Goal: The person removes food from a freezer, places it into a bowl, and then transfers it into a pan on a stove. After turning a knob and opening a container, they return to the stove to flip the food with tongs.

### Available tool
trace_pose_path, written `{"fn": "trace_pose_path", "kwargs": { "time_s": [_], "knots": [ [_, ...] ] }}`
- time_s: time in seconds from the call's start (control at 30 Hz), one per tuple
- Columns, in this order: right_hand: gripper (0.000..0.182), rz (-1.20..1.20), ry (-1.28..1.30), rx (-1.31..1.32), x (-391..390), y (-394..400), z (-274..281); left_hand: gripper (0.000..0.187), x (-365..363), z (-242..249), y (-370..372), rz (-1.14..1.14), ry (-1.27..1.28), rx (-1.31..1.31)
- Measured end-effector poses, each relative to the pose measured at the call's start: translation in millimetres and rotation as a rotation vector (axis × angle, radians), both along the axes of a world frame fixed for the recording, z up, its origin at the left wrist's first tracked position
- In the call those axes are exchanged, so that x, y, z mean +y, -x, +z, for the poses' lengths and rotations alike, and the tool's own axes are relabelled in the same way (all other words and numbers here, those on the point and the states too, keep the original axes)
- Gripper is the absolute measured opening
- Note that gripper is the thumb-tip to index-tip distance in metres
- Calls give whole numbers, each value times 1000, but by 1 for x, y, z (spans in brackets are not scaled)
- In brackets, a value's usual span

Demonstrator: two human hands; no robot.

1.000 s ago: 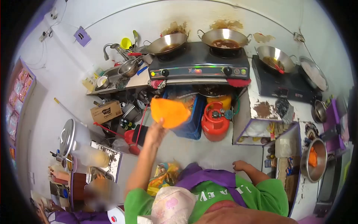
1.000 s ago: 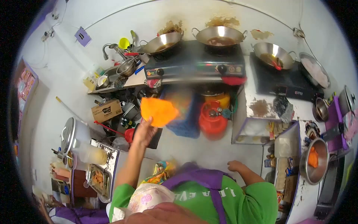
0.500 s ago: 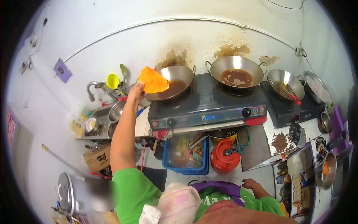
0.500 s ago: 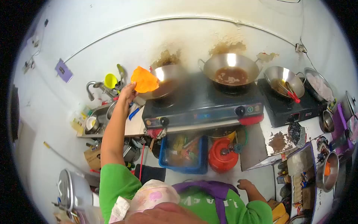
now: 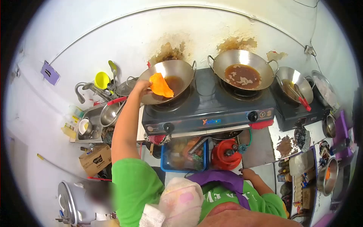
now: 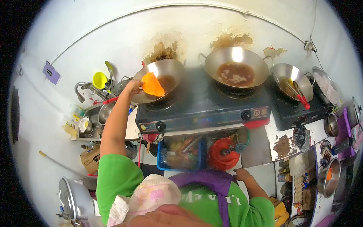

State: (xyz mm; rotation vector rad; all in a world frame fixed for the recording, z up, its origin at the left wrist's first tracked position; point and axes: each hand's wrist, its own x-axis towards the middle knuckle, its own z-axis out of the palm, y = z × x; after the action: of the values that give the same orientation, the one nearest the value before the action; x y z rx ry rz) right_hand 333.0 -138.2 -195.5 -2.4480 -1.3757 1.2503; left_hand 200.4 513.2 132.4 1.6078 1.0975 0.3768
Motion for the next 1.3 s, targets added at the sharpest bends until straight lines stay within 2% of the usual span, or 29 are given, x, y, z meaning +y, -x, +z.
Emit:
{"fn": "trace_pose_path", "kwargs": {
  "time_s": [0.13,0.2,0.27,0.37,0.47,0.57,0.67,0.77,0.87,0.93,1.0,1.03,1.1,1.17,1.3],
  "knots": [
    [54,10,-88,-45,13,-11,-2,24,2,7,-7,-18,2,102],
    [54,45,-116,-36,16,-11,-6,20,14,1,-10,20,-89,286],
    [48,47,-46,54,20,-10,-1,18,11,2,-11,18,-200,502],
    [44,84,17,159,23,-10,-11,15,50,-24,-12,-11,-166,541],
    [45,66,-38,165,18,-12,-33,15,37,-9,-17,-197,-462,873],
    [46,126,-76,113,17,-17,-42,20,7,27,-13,-335,-928,974],
    [47,130,-67,97,27,-16,-22,24,-39,62,7,-135,-1070,612],
    [48,169,-72,68,35,-19,-26,18,-124,83,42,-44,-1200,311],
    [47,189,-27,48,42,-19,-22,16,-205,52,80,112,-1080,92],
    [45,190,-25,51,46,-20,-27,20,-236,-4,95,198,-1021,129],
    [43,170,-15,58,46,-19,-34,26,-241,-77,103,220,-1072,166],
    [43,154,-7,61,46,-19,-37,28,-243,-95,100,201,-1035,233],
    [40,162,2,41,48,-21,-29,36,-253,-105,94,124,-988,384],
    [38,213,3,0,54,-19,-14,37,-255,-103,82,119,-1046,453],
    [34,240,-66,-62,49,-23,-56,41,-245,-110,74,116,-1089,613]
  ]
}}
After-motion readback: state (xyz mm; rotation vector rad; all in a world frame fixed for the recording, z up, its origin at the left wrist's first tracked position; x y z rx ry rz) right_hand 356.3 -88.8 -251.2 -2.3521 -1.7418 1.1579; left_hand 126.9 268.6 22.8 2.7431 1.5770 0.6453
